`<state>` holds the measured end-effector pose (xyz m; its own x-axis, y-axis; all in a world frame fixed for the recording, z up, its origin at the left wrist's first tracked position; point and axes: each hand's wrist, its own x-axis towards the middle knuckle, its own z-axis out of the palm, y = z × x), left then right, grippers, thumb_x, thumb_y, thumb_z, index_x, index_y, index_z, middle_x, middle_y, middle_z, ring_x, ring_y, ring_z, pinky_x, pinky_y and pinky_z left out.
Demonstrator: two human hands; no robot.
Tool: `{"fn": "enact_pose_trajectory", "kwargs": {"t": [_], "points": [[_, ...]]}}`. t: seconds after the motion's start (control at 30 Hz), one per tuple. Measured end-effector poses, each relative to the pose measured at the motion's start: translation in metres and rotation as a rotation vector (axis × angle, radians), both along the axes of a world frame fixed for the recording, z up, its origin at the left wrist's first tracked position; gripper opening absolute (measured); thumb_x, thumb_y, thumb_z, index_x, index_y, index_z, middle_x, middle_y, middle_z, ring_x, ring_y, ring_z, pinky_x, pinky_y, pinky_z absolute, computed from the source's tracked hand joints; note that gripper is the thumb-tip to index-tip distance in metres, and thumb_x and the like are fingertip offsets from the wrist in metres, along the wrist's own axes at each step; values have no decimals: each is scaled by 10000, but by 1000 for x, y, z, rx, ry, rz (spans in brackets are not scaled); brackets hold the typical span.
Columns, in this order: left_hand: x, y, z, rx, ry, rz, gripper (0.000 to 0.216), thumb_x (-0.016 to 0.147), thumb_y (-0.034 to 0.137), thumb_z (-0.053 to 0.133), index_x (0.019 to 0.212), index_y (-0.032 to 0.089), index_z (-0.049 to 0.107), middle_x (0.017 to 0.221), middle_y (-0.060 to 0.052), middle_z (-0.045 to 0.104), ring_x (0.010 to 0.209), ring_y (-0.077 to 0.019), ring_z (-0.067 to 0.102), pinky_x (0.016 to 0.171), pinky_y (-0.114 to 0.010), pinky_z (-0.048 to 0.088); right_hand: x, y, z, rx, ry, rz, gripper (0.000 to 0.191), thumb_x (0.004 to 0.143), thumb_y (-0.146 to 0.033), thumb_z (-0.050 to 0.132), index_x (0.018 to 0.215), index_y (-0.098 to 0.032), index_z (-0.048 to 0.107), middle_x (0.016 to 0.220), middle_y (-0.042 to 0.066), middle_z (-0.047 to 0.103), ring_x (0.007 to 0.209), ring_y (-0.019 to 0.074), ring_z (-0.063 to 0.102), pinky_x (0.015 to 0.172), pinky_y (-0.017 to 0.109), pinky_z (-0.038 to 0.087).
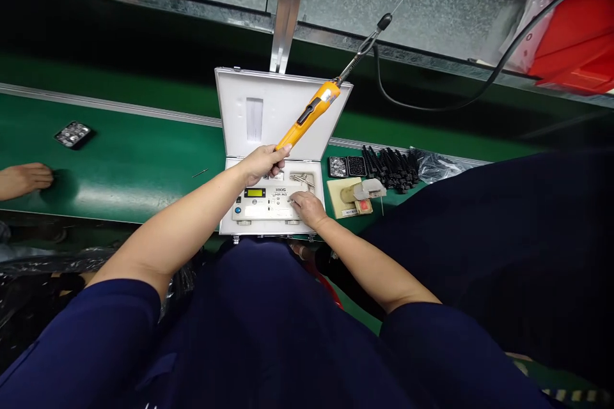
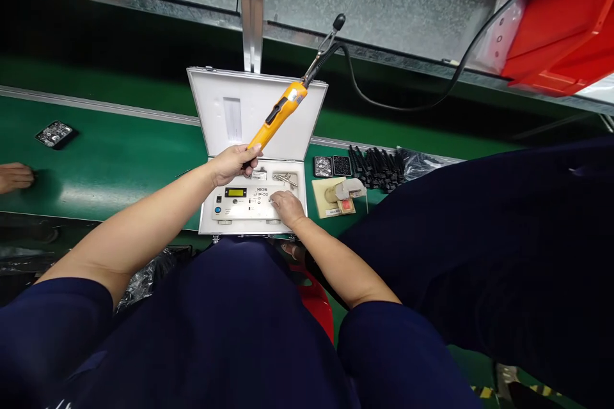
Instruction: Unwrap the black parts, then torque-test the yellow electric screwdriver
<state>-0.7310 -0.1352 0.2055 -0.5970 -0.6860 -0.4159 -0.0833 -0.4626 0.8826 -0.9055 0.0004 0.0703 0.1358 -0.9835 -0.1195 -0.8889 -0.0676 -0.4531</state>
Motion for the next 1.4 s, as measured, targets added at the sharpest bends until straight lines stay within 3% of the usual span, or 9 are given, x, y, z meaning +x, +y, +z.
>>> {"fn": "enact_pose_trajectory", "kwargs": {"t": [0.13,0.23,0.43,0.77,0.9,1.07,1.2,1.3,1.4], "points": [[6,1,0,-8,-42,35,296,921,422,653,839,148,575,605,42,529,439,-46,434,438,-187,324,-17,-25,13,-6,-60,-308,351,950,-351,532,1208,-165,680,1246,102,671,1141,238,598,1016,352,459],[10,0,-2,-33,-75,44,289,911,403,672,816,154,561,626,34,543,453,-49,452,448,-192,340,-35,-61,22,237,6,-593,357,961,-327,471,1221,-195,678,1208,91,694,1114,233,626,935,324,485],[14,1,-4,-98,-100,87,295,878,389,715,798,155,553,690,39,523,476,-39,480,459,-190,360,-48,-109,13,669,202,-390,364,842,-386,657,1026,-82,738,950,177,732,870,258,682,751,317,505],[14,-1,1,-88,-131,117,319,860,394,736,771,156,543,665,43,512,484,-43,475,468,-192,364,-67,-108,5,542,128,-316,232,751,-405,772,894,-223,756,949,28,728,879,189,638,749,256,487],[12,-2,-3,-96,-125,100,303,861,396,733,786,160,558,677,42,516,489,-46,478,474,-196,374,-59,-104,2,458,95,-389,269,776,-453,735,907,-219,747,988,51,730,945,202,638,769,267,478],[11,-2,-8,-113,-144,95,287,874,380,720,771,155,573,675,36,537,522,-51,499,514,-196,394,-51,-100,-5,358,4,-467,114,803,-260,707,889,-188,731,1056,84,727,1089,225,606,902,295,457],[12,-2,-8,-94,-129,84,263,908,378,678,811,146,604,702,3,634,583,-66,566,574,-195,407,-57,-93,-6,315,-126,-468,120,864,-255,629,902,-156,683,998,91,722,946,180,630,867,284,470],[11,-2,-3,-16,-123,44,254,934,394,642,901,143,622,783,-55,723,659,-110,657,636,-218,443,-63,-83,-1,274,-386,-505,140,882,-288,596,904,-153,624,807,42,693,701,124,599,708,257,492],[8,-3,8,119,-134,-14,344,962,465,567,924,128,616,798,-115,750,697,-176,710,674,-262,484,-62,-69,9,196,-931,-610,269,726,-333,754,805,-168,556,639,-6,618,552,103,530,555,235,451]]}}
